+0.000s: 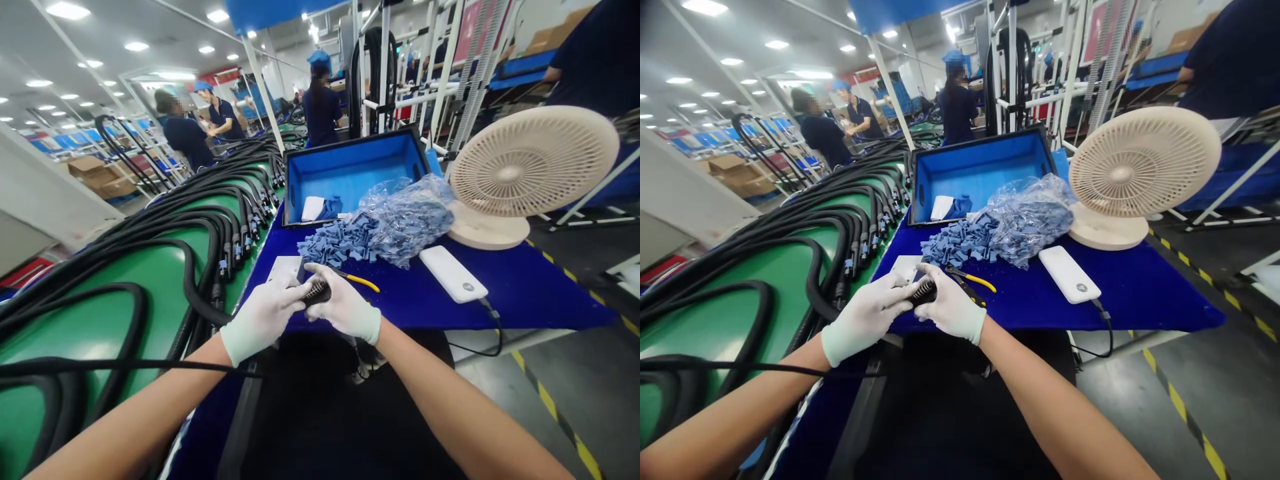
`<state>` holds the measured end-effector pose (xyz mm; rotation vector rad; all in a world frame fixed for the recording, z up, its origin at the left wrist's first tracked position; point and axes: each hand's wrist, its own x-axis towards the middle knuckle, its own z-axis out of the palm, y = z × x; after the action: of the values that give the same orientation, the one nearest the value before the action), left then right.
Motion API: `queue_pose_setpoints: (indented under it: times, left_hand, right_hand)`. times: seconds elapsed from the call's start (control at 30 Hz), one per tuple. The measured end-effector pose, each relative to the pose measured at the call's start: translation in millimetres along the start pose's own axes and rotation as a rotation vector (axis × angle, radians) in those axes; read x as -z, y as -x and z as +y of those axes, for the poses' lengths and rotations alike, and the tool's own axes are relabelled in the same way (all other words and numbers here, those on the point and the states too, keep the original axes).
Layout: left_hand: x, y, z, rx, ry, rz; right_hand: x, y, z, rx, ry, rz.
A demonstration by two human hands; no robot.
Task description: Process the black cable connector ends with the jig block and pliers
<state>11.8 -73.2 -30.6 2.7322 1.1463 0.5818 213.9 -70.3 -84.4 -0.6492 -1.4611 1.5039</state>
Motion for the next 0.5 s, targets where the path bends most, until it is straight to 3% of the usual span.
queue_pose_setpoints:
  times: [0.13,0.2,0.33,0.43,0.5]
  left_hand:
    - [1.0,-2.1,-13.9,-0.110,0.071,-0.052]
    - [1.5,-5.2,-18.4,-0.023,0.240,-0.097]
    - [1.7,-15.5,-23.6,0.298,0.639,-0.227]
    - [-1.6,-18.9,-25.2,0.346,0.700,-0.297]
    - [-5.7,-17.0,-25.3,0.379,0.627,-0.216]
  right_hand:
    - [-1.5,-0.3,-1.4,-0.091,-0.163,-0.063]
    - [-1.5,1.3,-2.7,-0.095,-0.147,-0.048]
    - [-4.4,4.4,-5.1,-0.005,-0.003,0.007]
    - [-9.5,4.1,-2.3,0.001,0.045,0.038]
    - [-13.3,2.9,2.8,-0.058,-0.021,0.055]
